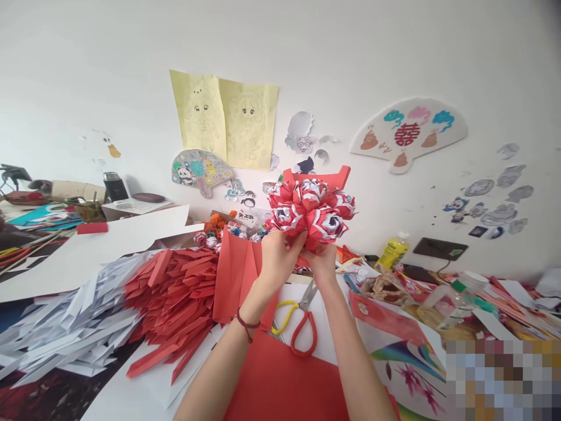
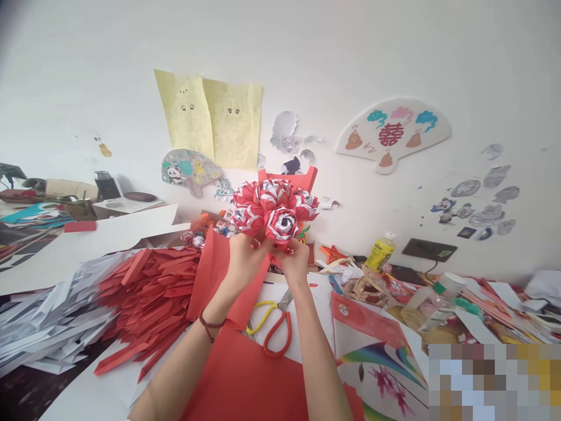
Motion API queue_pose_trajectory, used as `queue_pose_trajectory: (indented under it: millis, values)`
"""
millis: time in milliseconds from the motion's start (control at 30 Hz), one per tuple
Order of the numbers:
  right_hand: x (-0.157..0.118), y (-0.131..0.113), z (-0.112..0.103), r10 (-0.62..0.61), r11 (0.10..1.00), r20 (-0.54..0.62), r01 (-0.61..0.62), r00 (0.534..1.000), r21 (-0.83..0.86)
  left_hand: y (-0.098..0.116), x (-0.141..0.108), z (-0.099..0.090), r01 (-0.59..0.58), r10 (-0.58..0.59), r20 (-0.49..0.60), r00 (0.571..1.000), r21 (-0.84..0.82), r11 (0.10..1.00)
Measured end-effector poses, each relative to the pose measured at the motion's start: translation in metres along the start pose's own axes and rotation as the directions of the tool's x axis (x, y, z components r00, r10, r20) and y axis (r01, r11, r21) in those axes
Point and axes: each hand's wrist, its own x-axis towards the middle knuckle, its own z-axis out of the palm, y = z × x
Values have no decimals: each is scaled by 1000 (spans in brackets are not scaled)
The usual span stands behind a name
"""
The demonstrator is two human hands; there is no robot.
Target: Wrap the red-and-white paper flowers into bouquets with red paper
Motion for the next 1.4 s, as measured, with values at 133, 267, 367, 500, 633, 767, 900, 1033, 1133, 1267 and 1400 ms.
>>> queue_pose_trajectory:
  millis: [133, 267, 367, 500, 633, 767, 900, 1033, 1133, 1267, 1400]
  values:
    - [-4, -1, 6, -77, 996, 19, 76, 997, 41, -2, -1, 1, 43, -45, -14, 999, -93, 995]
    - [-6, -2, 12, -97, 989, 52, 90, 994, 116, -3, -1, 2, 83, -90, -28, 996, -197, 977]
    - [-6, -1, 16, -113, 981, 67, 101, 991, 165, -2, -2, 1, 77, -94, -47, 994, -286, 955]
    - [-9, -1, 23, -126, 977, 40, 117, 991, 179, 0, -2, 1, 107, -133, -60, 989, -324, 940]
    - [-14, -3, 28, -149, 980, -23, 150, 989, 128, 1, -3, 4, 122, -161, -80, 984, -361, 925]
    - [-16, -5, 23, -286, 949, -53, 275, 957, -156, -3, 0, 2, 126, -155, -37, 987, -420, 899]
    - [-15, -4, 13, -479, 748, -16, 399, 878, -531, -11, 5, -1, 109, -108, 30, 994, -449, 887]
    - [-19, -1, 12, -670, 304, 120, 419, 732, -856, -21, 10, 0, 167, -141, 91, 986, -609, 775]
    - [-25, -2, 17, -727, 45, 198, 334, 657, -942, -30, 11, 5, 234, -173, 158, 972, -695, 680]
    - [-29, -5, 21, -742, -60, 227, 276, 631, -959, -45, 10, 11, 298, -199, 223, 954, -771, 563]
    - [-28, -10, 14, -740, -81, 207, 222, 640, -972, -48, 8, 16, 323, -140, 291, 946, -825, 463]
